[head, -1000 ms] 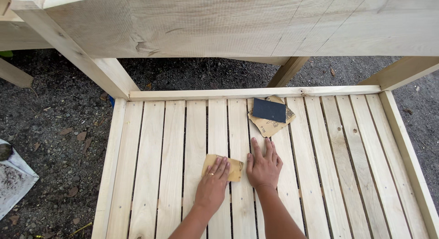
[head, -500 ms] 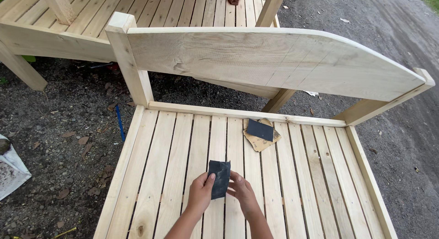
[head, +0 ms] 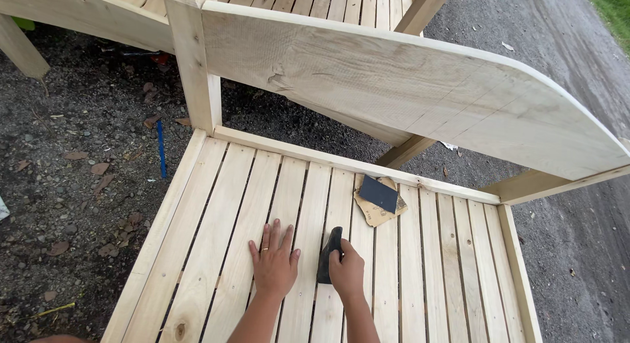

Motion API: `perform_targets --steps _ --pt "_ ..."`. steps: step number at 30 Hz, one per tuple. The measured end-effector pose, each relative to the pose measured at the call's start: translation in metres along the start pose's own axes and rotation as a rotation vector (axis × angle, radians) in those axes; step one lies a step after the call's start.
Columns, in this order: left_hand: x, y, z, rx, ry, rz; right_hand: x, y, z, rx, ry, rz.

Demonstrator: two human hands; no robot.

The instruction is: The person sands the slatted seat of an unfinished wooden bench using sheets of sandpaper held by hand. They rub the sandpaper back and forth along the wood slats, repositioning to cover different sections, and switch between sandpaper pieces while working across the surface.

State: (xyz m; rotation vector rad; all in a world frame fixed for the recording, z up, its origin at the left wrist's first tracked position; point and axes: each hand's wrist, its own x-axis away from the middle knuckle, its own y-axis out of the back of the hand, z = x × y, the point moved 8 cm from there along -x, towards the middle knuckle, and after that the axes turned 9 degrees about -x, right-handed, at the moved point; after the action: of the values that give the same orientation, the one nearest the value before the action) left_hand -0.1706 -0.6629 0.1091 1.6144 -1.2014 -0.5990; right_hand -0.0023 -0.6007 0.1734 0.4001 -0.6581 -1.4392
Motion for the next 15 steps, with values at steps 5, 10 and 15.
perform_targets --steps 5,10,15 --pt "-0.032 -0.019 -0.007 -0.095 0.009 0.085 -0.048 -0.015 0.001 -0.226 0.082 0.084" --pt "-0.048 -0.032 -0.011 -0.128 0.049 0.164 -0.086 -0.01 -0.024 0.258 -0.032 0.032" --pt "-0.052 -0.047 -0.009 -0.145 0.055 0.183 -0.093 -0.021 -0.029 0.292 -0.035 0.078"
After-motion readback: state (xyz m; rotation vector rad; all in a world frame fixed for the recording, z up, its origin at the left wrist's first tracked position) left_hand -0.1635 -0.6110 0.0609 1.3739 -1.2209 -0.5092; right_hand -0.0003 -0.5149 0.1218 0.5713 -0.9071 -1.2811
